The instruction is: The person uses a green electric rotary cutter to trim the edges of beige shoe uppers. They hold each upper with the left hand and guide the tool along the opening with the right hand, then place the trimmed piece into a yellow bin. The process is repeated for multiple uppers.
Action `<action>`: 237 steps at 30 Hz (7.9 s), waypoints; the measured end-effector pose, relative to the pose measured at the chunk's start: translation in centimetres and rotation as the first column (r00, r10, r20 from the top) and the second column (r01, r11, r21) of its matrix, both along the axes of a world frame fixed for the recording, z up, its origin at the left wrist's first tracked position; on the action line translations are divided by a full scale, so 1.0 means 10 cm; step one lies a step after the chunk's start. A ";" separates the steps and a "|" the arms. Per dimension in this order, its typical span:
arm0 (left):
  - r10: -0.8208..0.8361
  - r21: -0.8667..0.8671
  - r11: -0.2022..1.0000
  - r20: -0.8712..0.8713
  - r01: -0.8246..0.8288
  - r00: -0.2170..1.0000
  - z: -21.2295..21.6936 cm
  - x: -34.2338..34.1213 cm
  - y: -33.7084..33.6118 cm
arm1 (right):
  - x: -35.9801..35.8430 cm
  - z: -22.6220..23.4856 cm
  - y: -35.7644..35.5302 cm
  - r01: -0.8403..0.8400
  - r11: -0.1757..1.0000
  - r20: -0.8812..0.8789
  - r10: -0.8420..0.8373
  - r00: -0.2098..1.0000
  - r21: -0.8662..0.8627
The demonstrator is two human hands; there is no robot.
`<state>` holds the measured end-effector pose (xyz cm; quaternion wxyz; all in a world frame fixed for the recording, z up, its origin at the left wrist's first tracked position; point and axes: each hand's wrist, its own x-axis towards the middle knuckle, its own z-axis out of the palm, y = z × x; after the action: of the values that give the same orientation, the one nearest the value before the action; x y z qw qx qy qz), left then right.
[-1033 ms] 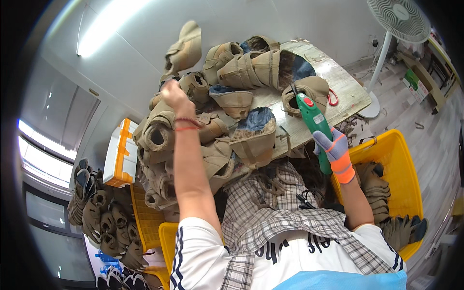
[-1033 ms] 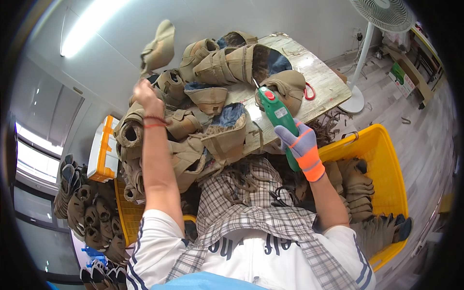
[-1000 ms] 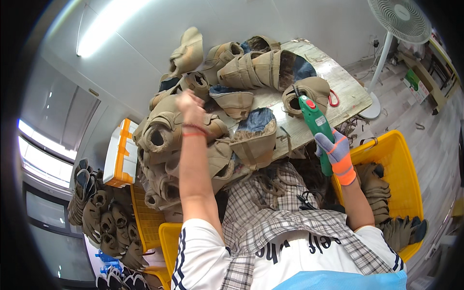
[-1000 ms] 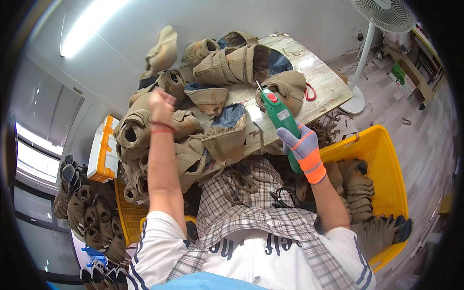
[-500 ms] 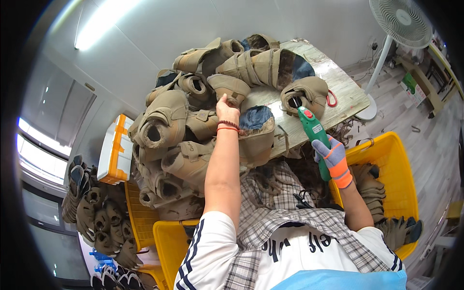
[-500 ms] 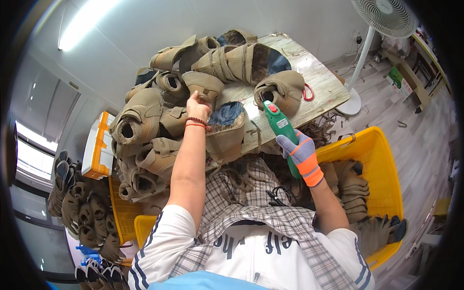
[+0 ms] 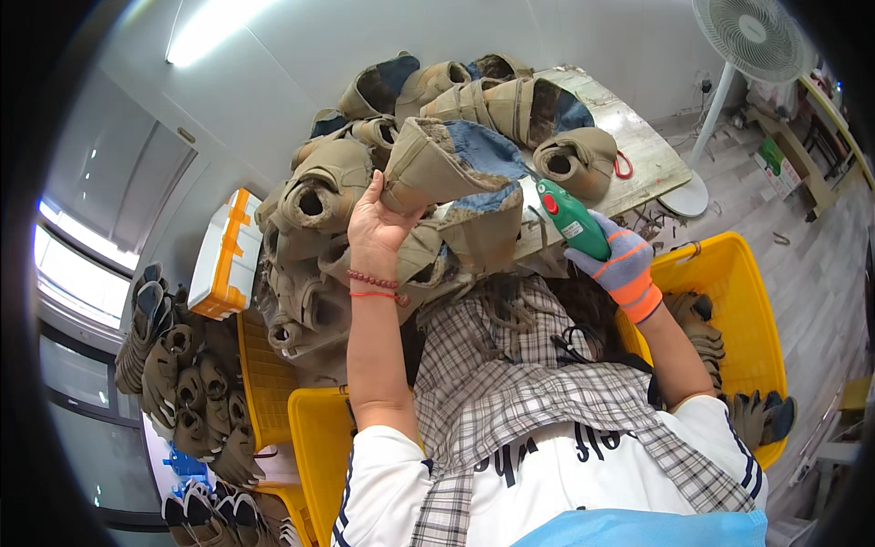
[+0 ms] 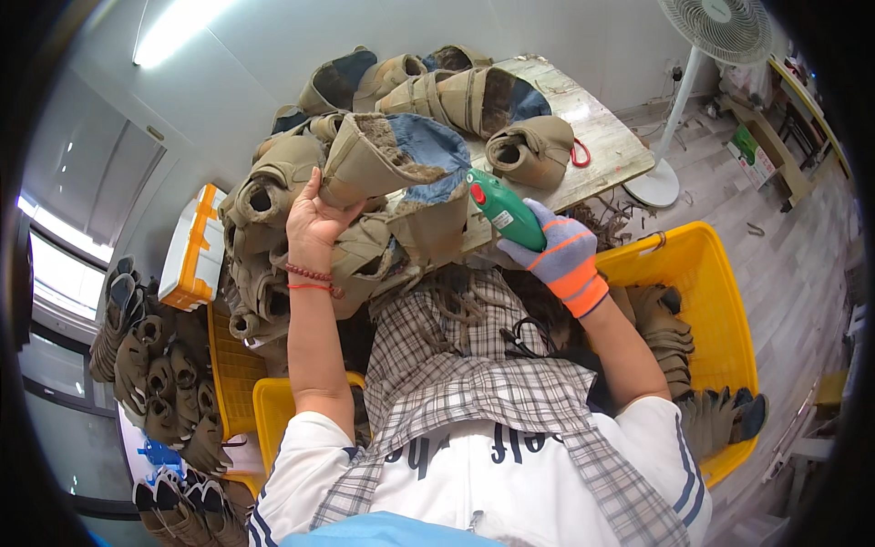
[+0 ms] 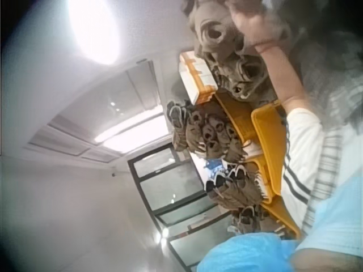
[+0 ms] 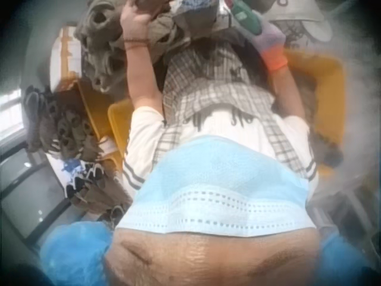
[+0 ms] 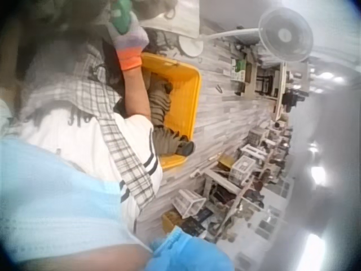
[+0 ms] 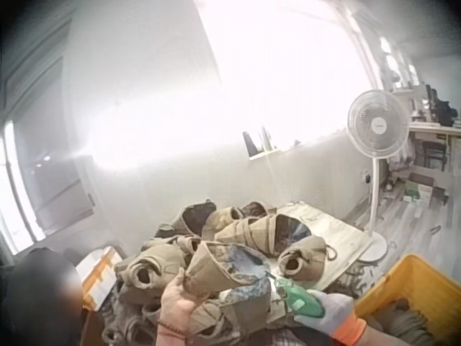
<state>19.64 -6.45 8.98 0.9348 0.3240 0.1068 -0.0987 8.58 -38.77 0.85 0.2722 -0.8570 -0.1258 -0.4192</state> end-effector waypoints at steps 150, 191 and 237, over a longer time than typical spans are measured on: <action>0.124 0.804 0.549 0.190 -0.227 0.974 -1.38 3.52 -0.20 | 0.53 -0.51 -0.44 0.256 0.435 -0.461 0.471 0.752 0.863; -0.146 -0.400 0.895 0.157 0.198 0.977 0.26 0.22 1.06 | 0.07 0.10 0.06 -0.071 0.986 0.129 0.090 0.988 -0.150; 0.009 -0.182 0.979 0.499 0.094 0.867 -0.05 -0.78 -0.03 | -0.27 0.41 0.50 -0.284 0.924 -0.103 0.318 0.942 0.255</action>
<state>11.84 -6.72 8.52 0.9561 0.2449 -0.1549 -0.0430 5.89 -33.78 4.93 0.4419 -0.8165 -0.1857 -0.3219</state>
